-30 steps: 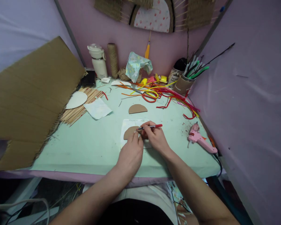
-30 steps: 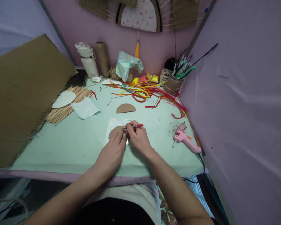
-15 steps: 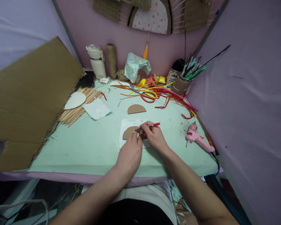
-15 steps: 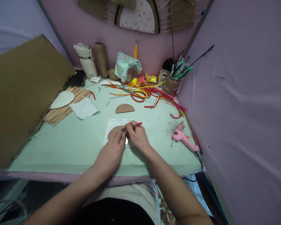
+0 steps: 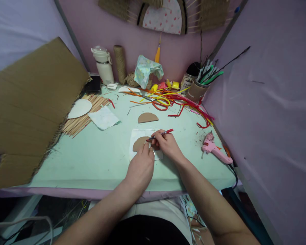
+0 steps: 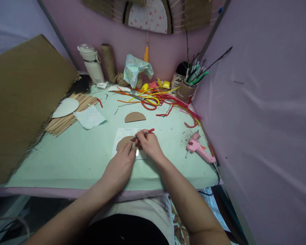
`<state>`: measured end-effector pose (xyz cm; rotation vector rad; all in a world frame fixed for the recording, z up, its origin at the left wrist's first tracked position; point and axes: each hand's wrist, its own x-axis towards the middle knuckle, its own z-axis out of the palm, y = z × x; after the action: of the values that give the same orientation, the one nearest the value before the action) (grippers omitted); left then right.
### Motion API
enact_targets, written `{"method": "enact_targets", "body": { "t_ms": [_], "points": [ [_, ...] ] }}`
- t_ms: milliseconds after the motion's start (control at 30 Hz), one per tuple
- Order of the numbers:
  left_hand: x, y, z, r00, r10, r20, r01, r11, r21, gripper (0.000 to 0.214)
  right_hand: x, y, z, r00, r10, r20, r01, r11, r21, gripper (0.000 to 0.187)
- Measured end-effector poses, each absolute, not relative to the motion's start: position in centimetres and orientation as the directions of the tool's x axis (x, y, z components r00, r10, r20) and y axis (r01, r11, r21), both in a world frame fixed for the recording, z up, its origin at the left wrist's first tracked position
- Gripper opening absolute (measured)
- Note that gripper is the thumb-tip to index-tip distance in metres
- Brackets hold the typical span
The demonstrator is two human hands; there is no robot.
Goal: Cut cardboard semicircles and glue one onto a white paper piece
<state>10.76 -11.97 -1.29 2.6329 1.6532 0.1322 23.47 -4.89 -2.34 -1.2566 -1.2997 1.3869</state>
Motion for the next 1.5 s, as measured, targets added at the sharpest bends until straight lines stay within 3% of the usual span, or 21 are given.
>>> {"method": "enact_targets", "body": {
  "t_ms": [133,633,967,1067,1233,1500],
  "points": [
    [10.8,-12.0,-1.2,0.427,0.902,0.059,0.903,-0.429,0.033,0.044,23.5,-5.2,-2.1,-0.146,0.982,-0.116,0.075,-0.106,-0.992,0.021],
    [10.5,-12.1,-1.5,0.415,0.909,0.026,0.905,-0.416,0.094,0.042,25.7,-8.4,-2.4,-0.055,0.998,0.006,0.298,0.022,-0.954,0.024],
    [10.7,-12.0,-1.6,0.416,0.909,0.039,0.905,-0.417,0.084,0.043,25.9,-11.0,-2.8,-0.005,0.999,0.040,0.282,0.040,-0.959,0.024],
    [10.7,-12.1,-1.8,0.421,0.904,0.072,0.900,-0.426,0.088,0.039,26.1,-11.0,-3.1,0.027,0.999,0.018,0.210,0.012,-0.978,0.025],
    [10.1,-13.0,-2.6,0.360,0.915,0.182,0.897,-0.393,0.204,0.035,26.4,-11.1,-3.7,0.096,0.995,0.000,0.112,-0.011,-0.994,0.028],
    [8.6,-17.4,-2.6,0.366,0.862,0.351,0.757,-0.495,0.426,0.035,26.3,-11.3,-4.0,0.147,0.989,0.007,0.082,-0.005,-0.997,0.027]
  ]
}}
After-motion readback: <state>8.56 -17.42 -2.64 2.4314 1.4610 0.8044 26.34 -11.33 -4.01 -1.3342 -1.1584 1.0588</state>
